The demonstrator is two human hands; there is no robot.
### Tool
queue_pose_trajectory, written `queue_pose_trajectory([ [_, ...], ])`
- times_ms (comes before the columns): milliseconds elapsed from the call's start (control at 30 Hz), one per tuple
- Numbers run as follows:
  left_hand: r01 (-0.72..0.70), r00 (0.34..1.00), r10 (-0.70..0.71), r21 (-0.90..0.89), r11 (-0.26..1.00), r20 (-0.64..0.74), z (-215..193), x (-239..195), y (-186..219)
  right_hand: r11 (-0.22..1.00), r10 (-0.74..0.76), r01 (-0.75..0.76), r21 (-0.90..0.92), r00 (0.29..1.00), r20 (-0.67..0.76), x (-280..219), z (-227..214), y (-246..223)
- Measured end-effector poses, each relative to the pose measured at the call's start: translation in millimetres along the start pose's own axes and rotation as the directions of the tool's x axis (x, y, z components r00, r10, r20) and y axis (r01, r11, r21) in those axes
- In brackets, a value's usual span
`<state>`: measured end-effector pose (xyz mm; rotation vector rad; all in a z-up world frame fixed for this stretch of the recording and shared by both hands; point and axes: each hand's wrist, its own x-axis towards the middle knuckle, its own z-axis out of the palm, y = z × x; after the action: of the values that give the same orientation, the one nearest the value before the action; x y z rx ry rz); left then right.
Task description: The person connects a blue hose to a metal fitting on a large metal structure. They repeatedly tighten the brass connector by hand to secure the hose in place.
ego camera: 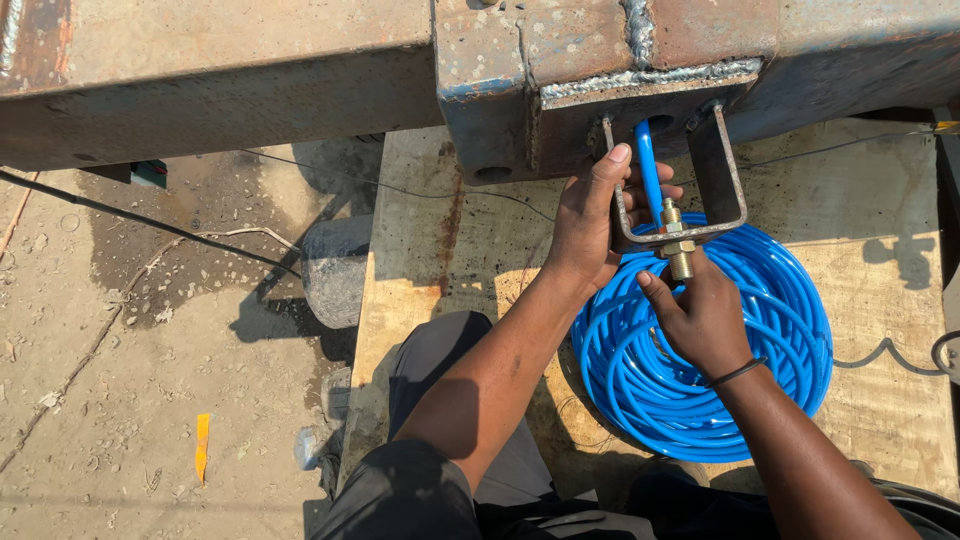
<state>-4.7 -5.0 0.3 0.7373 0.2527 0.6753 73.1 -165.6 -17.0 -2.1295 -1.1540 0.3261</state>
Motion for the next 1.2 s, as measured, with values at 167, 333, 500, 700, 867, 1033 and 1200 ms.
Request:
queue_pose_trajectory([
  [167, 0.011, 0.999, -0.009, 0.037, 0.999, -0.047, -4.1, 6.4, -3.3, 0.924, 0.196, -0.259, 0.281, 0.953, 0.231, 7.3, 22.8, 68.2],
  [333, 0.02, 1.0, -0.02, 0.003, 1.0, -0.007, -7.4, 12.5, 0.2, 0.998, -0.01, 0.004, 0.068, 0.997, 0.081, -9.4, 30.0, 87.6],
  [500, -0.014, 1.0, 0.014, 0.005, 1.0, -0.005, -8.4, 10.8, -4.0, 0.994, 0.042, -0.034, 0.101, 0.996, -0.075, -15.2, 28.6, 57.4],
  [700, 0.015, 1.0, -0.016, -0.069, 0.998, -0.013, -8.7, 10.1, -6.0, 0.997, 0.061, -0.051, 0.058, 0.979, -0.194, 1.4, 9.7, 7.4],
  [867, 0.0, 1.0, 0.0, -0.045, 0.999, -0.008, -8.1, 9.8, -4.6, 0.968, 0.242, -0.228, 0.109, 0.959, -0.145, 0.0, 0.7, -26.1],
  [1033, 0.014, 1.0, -0.014, -0.075, 0.997, 0.005, -4.4, 5.3, -6.3, 0.987, 0.131, -0.13, -0.091, 0.991, 0.008, -8.0, -1.0, -15.7],
  [1200, -0.01, 1.0, 0.01, -0.062, 0.998, -0.012, -1.7, 4.8, -7.2, 0.972, -0.102, 0.084, 0.221, 0.992, 0.069, 2.1, 13.1, 50.3],
])
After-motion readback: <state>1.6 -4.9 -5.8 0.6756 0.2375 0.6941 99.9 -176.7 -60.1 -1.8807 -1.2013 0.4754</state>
